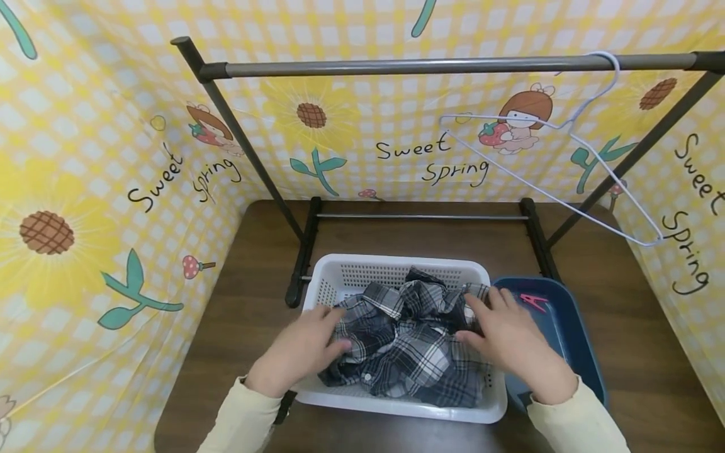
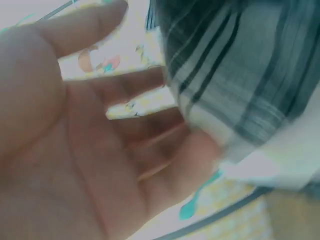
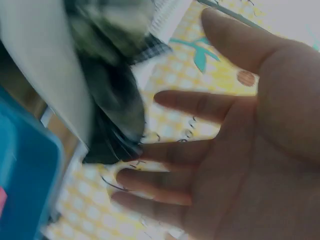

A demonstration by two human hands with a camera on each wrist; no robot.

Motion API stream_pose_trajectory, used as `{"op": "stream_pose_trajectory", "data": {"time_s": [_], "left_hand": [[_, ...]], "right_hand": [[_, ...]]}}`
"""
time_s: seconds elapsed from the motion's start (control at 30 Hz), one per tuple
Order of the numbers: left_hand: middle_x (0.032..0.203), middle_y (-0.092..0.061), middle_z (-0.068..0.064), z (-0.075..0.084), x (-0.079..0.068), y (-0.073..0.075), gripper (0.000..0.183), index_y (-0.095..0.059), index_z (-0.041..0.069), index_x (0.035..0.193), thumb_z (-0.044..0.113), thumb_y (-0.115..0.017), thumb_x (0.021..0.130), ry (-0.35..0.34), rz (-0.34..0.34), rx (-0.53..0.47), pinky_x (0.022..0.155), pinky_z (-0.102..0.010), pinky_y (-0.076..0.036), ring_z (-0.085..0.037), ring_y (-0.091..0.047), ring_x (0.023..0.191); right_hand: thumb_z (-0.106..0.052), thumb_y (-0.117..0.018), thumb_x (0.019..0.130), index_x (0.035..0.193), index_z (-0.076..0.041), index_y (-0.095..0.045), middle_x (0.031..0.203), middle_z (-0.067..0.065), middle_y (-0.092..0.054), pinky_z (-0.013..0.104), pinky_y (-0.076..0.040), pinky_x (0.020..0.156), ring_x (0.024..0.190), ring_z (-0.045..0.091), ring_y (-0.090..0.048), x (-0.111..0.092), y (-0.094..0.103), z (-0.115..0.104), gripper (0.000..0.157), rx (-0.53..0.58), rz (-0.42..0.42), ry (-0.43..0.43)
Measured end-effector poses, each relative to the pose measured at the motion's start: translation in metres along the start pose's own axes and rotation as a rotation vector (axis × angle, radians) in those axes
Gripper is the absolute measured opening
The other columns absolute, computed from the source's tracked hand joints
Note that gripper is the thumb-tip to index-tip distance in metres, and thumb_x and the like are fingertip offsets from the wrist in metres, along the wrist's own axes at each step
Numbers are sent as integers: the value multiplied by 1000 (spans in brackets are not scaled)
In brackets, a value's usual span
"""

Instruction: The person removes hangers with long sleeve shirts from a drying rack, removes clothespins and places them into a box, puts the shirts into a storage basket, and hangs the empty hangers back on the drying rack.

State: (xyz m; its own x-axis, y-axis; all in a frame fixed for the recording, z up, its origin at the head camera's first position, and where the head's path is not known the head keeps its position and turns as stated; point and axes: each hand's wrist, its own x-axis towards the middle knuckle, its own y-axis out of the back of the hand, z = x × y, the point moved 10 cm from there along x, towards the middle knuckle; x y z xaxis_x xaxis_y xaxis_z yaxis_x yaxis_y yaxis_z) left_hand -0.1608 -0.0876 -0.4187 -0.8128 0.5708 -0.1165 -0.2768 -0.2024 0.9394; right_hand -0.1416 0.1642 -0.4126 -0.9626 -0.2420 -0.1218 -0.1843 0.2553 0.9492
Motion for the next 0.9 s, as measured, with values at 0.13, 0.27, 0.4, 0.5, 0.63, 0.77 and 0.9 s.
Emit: {"op": "stream_pose_trajectory", "data": {"time_s": [0.13, 0.27, 0.4, 0.5, 0.63, 0.77, 0.9], "left_hand": [[144, -48, -25, 1, 6, -40, 59, -54, 2, 142, 36, -69, 96, 4, -244, -175, 107, -54, -38, -40, -46, 134], [152, -40, -23, 2, 19, -64, 62, -51, 9, 147, 42, -66, 96, -1, -378, -192, 110, -53, -34, -38, -38, 141], [154, -39, -22, 0, 24, -68, 61, -50, 10, 148, 41, -64, 97, -2, -408, -195, 111, -53, -33, -37, -36, 142], [154, -39, -23, -2, 21, -60, 59, -50, 8, 147, 39, -64, 98, 2, -363, -210, 112, -53, -32, -38, -35, 142], [155, -36, -24, -7, 12, -37, 59, -49, 7, 148, 38, -64, 99, 29, -239, -220, 112, -54, -32, -39, -36, 142], [155, -36, -24, -10, 3, -6, 61, -47, 6, 149, 38, -64, 100, 31, -80, -188, 111, -55, -32, -40, -37, 141], [152, -40, -24, -3, 0, 27, 64, -45, 7, 150, 37, -67, 98, -40, 119, -108, 107, -60, -35, -42, -42, 137]], "right_hand": [[-47, -74, 90, 142, -4, -55, 146, 37, -39, 71, -32, 102, 136, 58, -32, 8, -27, -4, 69, 98, -142, 74], [-49, -74, 89, 144, -7, -54, 152, 32, -36, 69, -29, 105, 140, 53, -30, 16, -49, 0, 72, 242, -287, 79], [-47, -76, 88, 146, -7, -52, 154, 28, -36, 66, -31, 106, 140, 48, -33, 19, -59, 4, 74, 337, -358, 48], [-46, -75, 89, 146, -6, -52, 153, 29, -35, 66, -31, 106, 141, 49, -32, 17, -55, -1, 73, 339, -332, 60], [-45, -74, 91, 145, -7, -53, 154, 30, -33, 67, -34, 104, 140, 50, -33, 8, -32, -8, 69, 288, -213, 86], [-45, -75, 90, 147, -10, -51, 156, 29, -31, 73, -33, 98, 140, 53, -29, -4, 5, -12, 72, 209, -26, 92], [-51, -77, 85, 157, -15, -36, 164, 25, -12, 77, -21, 103, 148, 49, -9, -11, 27, -14, 90, 121, 94, 53]]}}
